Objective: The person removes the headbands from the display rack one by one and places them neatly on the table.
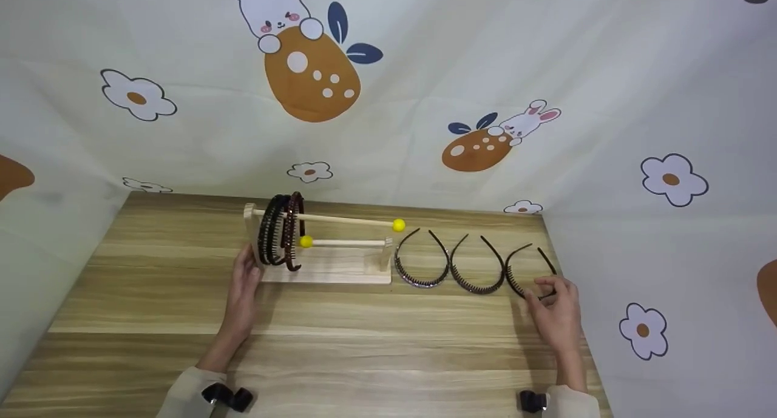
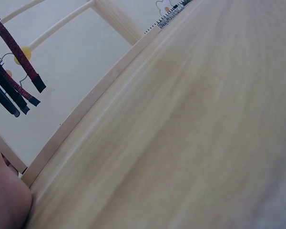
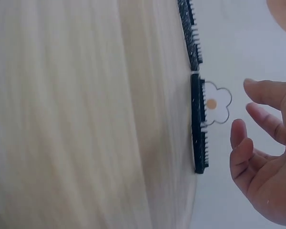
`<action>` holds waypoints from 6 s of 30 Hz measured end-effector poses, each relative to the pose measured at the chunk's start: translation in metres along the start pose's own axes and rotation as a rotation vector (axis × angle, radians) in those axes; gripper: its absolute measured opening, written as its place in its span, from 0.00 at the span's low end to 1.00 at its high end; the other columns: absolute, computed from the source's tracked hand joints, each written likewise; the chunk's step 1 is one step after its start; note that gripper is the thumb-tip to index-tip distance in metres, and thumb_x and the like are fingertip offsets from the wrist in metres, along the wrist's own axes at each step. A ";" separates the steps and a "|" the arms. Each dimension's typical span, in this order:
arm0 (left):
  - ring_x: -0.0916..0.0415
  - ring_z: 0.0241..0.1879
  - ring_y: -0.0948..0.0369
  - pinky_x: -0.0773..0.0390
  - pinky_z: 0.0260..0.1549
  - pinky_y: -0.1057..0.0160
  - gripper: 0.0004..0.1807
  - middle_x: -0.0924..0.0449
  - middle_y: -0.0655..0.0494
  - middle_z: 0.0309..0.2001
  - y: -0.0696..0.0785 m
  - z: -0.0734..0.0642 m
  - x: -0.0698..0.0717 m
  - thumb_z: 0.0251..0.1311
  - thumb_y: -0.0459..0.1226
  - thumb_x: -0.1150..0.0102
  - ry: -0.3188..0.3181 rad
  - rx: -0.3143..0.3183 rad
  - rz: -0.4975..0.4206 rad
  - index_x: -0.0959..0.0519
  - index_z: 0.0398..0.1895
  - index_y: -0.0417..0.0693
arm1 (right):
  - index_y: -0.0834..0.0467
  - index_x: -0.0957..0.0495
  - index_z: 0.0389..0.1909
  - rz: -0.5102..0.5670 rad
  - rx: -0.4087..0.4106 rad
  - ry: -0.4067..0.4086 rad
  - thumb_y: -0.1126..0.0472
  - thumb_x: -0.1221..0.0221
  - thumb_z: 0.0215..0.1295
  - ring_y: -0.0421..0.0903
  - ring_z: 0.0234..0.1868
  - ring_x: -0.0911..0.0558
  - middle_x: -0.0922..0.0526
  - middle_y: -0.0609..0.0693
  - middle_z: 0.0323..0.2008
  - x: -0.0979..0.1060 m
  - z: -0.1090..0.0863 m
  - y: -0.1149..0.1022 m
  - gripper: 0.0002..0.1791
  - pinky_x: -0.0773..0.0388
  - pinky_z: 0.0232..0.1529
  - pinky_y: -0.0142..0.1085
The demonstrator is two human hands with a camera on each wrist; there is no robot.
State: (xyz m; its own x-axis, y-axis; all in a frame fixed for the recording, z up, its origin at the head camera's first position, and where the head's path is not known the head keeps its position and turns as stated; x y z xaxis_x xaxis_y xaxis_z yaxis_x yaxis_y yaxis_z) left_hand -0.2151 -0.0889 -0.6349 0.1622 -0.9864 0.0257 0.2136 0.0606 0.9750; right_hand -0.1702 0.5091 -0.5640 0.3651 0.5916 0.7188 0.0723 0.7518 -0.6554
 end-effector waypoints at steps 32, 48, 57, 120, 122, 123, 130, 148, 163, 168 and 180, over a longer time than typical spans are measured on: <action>0.43 0.84 0.40 0.43 0.86 0.45 0.31 0.44 0.39 0.86 -0.001 0.002 0.001 0.87 0.35 0.55 -0.013 -0.030 -0.006 0.43 0.88 0.42 | 0.74 0.17 0.49 0.641 0.122 0.055 0.75 0.36 0.76 0.35 0.20 0.29 0.20 0.47 0.29 -0.073 -0.029 -0.169 0.06 0.32 0.21 0.26; 0.40 0.83 0.40 0.41 0.84 0.42 0.32 0.43 0.39 0.86 -0.001 0.002 0.001 0.87 0.34 0.53 -0.004 -0.028 -0.006 0.43 0.89 0.43 | 0.75 0.19 0.46 0.771 0.269 -0.017 0.80 0.38 0.74 0.34 0.24 0.26 0.14 0.47 0.37 -0.109 -0.045 -0.209 0.04 0.29 0.23 0.23; 0.42 0.84 0.41 0.42 0.85 0.50 0.31 0.43 0.40 0.86 -0.001 0.002 0.000 0.87 0.35 0.54 -0.005 -0.020 -0.008 0.42 0.88 0.43 | 0.71 0.17 0.46 0.736 0.297 -0.093 0.77 0.36 0.75 0.34 0.21 0.30 0.24 0.44 0.22 -0.130 -0.054 -0.234 0.03 0.32 0.21 0.27; 0.41 0.83 0.39 0.41 0.85 0.45 0.32 0.42 0.36 0.85 -0.001 0.001 -0.001 0.87 0.34 0.53 -0.004 -0.035 -0.037 0.42 0.88 0.39 | 0.69 0.15 0.58 0.840 0.096 -0.342 0.64 0.27 0.70 0.39 0.22 0.20 0.11 0.55 0.44 -0.226 -0.054 -0.344 0.20 0.19 0.25 0.28; 0.41 0.83 0.39 0.41 0.85 0.46 0.31 0.41 0.36 0.85 -0.001 0.001 -0.001 0.87 0.33 0.53 0.002 -0.038 -0.039 0.41 0.88 0.40 | 0.70 0.15 0.58 0.835 0.090 -0.340 0.65 0.26 0.69 0.40 0.22 0.19 0.11 0.57 0.45 -0.228 -0.054 -0.346 0.20 0.18 0.25 0.28; 0.41 0.83 0.39 0.41 0.85 0.45 0.31 0.41 0.36 0.85 -0.001 0.001 -0.001 0.87 0.33 0.53 0.003 -0.038 -0.038 0.41 0.88 0.40 | 0.70 0.15 0.58 0.830 0.091 -0.336 0.65 0.26 0.69 0.41 0.22 0.19 0.10 0.57 0.45 -0.228 -0.054 -0.347 0.20 0.18 0.24 0.28; 0.40 0.83 0.38 0.42 0.84 0.37 0.31 0.42 0.36 0.85 -0.002 0.001 -0.001 0.87 0.34 0.53 0.001 -0.038 -0.031 0.42 0.88 0.39 | 0.69 0.14 0.58 0.814 0.105 -0.336 0.68 0.25 0.66 0.39 0.24 0.19 0.09 0.58 0.46 -0.232 -0.055 -0.350 0.21 0.20 0.23 0.26; 0.42 0.84 0.38 0.44 0.85 0.39 0.32 0.43 0.36 0.85 -0.002 0.002 0.000 0.87 0.34 0.54 0.003 -0.016 -0.019 0.43 0.87 0.36 | 0.76 0.17 0.58 0.872 0.154 -0.309 0.74 0.29 0.69 0.36 0.26 0.18 0.10 0.62 0.40 -0.234 -0.057 -0.346 0.19 0.20 0.27 0.24; 0.43 0.85 0.40 0.43 0.85 0.43 0.31 0.43 0.38 0.86 -0.004 0.000 0.001 0.88 0.35 0.54 0.003 0.006 -0.021 0.42 0.88 0.41 | 0.76 0.17 0.58 0.912 0.138 -0.277 0.75 0.31 0.69 0.37 0.28 0.18 0.11 0.58 0.41 -0.226 -0.052 -0.343 0.19 0.17 0.29 0.25; 0.41 0.84 0.39 0.42 0.85 0.41 0.31 0.42 0.37 0.85 -0.003 0.001 0.001 0.87 0.34 0.53 0.012 -0.010 -0.021 0.41 0.87 0.41 | 0.75 0.17 0.58 0.906 0.150 -0.269 0.74 0.31 0.70 0.38 0.28 0.19 0.11 0.59 0.41 -0.221 -0.050 -0.342 0.18 0.17 0.29 0.25; 0.43 0.84 0.39 0.41 0.82 0.68 0.32 0.43 0.36 0.86 -0.001 0.002 -0.001 0.87 0.32 0.55 -0.007 -0.048 -0.052 0.44 0.88 0.36 | 0.77 0.18 0.59 0.922 0.146 -0.254 0.73 0.31 0.70 0.37 0.27 0.19 0.12 0.55 0.39 -0.212 -0.048 -0.341 0.19 0.21 0.27 0.24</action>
State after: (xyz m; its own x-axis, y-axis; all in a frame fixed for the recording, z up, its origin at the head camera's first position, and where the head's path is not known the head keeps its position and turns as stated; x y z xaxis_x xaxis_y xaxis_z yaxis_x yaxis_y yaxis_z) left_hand -0.2170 -0.0887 -0.6358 0.1430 -0.9894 -0.0231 0.2673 0.0161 0.9635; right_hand -0.2274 0.1135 -0.5042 0.0082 0.9997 -0.0233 -0.2650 -0.0203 -0.9640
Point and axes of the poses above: each hand's wrist, its own z-axis towards the middle knuckle, its own x-axis out of the back of the hand, y = z × x, the point moved 4 cm from there along z, towards the middle knuckle
